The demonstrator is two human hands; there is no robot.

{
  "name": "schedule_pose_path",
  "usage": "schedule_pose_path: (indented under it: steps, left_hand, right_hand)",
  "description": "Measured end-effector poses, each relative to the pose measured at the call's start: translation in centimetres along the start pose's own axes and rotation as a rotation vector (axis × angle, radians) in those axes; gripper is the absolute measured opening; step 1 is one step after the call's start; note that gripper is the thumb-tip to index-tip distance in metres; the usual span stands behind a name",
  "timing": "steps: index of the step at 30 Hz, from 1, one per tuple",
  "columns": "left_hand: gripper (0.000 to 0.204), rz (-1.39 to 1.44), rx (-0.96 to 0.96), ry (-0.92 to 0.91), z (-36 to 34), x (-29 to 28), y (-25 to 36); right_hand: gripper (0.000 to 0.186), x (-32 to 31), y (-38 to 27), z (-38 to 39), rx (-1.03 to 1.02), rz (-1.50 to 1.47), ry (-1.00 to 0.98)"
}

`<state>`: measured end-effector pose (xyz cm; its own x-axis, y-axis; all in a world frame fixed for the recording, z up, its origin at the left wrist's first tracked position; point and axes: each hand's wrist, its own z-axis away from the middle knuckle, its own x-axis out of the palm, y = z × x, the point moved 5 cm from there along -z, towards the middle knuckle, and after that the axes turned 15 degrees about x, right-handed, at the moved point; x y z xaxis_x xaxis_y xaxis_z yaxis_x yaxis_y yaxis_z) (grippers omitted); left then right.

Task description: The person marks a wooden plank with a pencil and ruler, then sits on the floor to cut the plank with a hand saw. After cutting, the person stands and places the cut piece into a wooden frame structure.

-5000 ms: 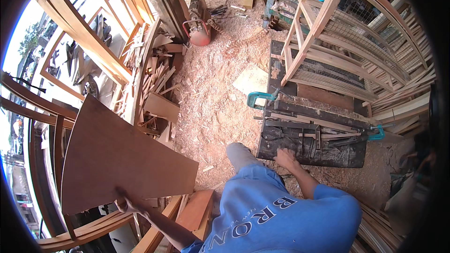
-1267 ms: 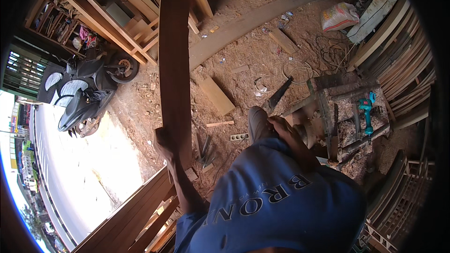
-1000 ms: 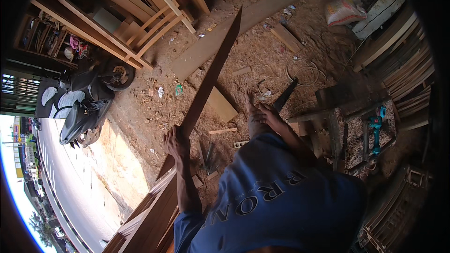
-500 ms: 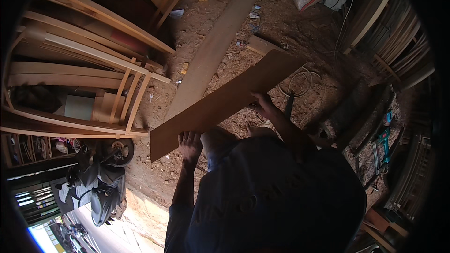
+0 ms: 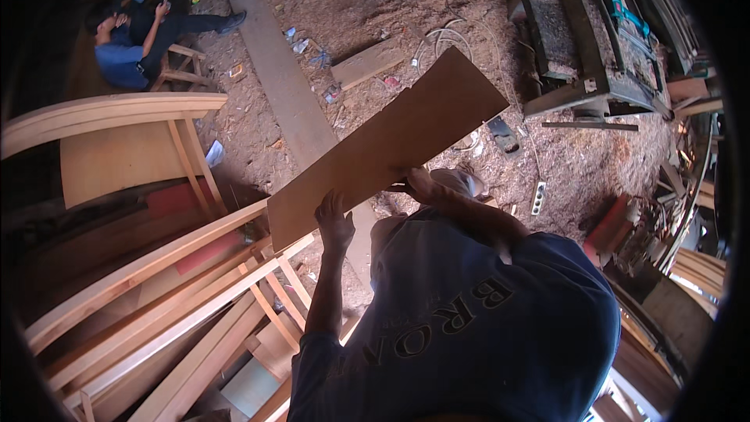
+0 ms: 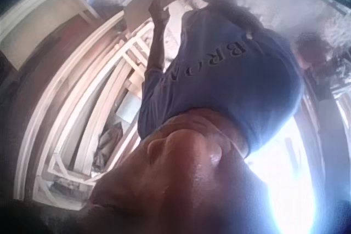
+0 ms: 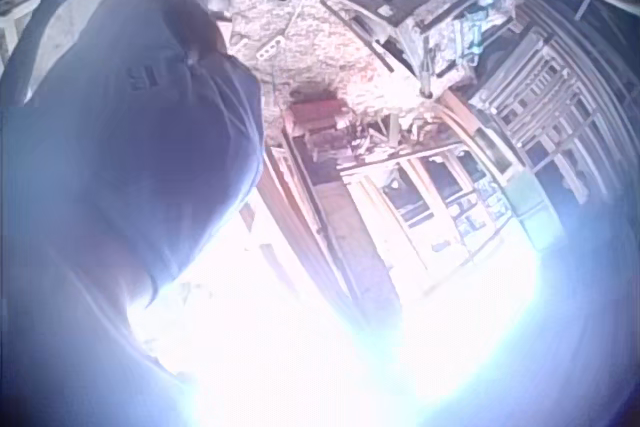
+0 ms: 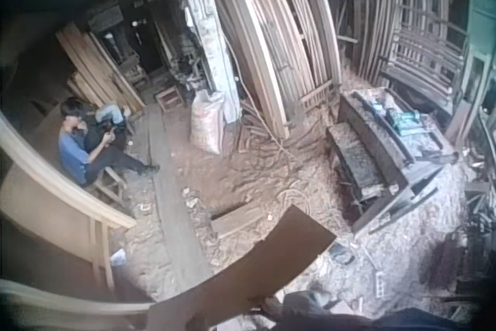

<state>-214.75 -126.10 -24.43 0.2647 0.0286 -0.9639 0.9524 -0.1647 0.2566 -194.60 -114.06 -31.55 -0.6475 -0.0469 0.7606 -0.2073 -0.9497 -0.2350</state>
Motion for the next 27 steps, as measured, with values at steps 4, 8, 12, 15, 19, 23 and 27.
schedule_pose_path:
  steps: [4, 8, 12, 15, 19, 23, 27]
  left_hand:
    - [0.074, 0.178, 0.185, -0.19, -0.7, 0.8, -4.5]
    - [0.074, 0.188, 0.347, -0.321, -0.7, 1.9, -4.1]
    - [0.058, 0.151, 0.389, -0.397, -0.3, 4.0, -2.2]
    - [0.051, 0.105, 0.517, -0.416, -0.6, 5.8, -0.1]
    - [0.057, 0.022, 0.728, -0.524, -2.0, 8.6, 2.8]
    - [0.065, -0.054, 1.037, -0.571, -4.1, 14.3, 7.1]
    - [0.067, -0.086, 1.248, -0.582, -5.8, 25.3, 12.1]
  right_hand:
    - [0.039, 2.0, 6.3, 0.0, -0.073, -0.146, 0.213]
    - [0.041, 2.5, 9.4, 1.7, -0.101, -0.319, 0.287]
    - [0.041, 0.0, 13.0, 3.8, -0.161, -0.492, 0.353]
    - [0.041, -3.2, 16.6, 5.7, -0.247, -0.615, 0.39]
    - [0.04, -7.7, 21.5, 9.2, -0.377, -0.698, 0.42]
    - [0.039, -13.6, 26.0, 12.4, -0.507, -0.855, 0.521]
    - [0.042, -22.7, 30.7, 11.7, -0.666, -0.996, 0.516]
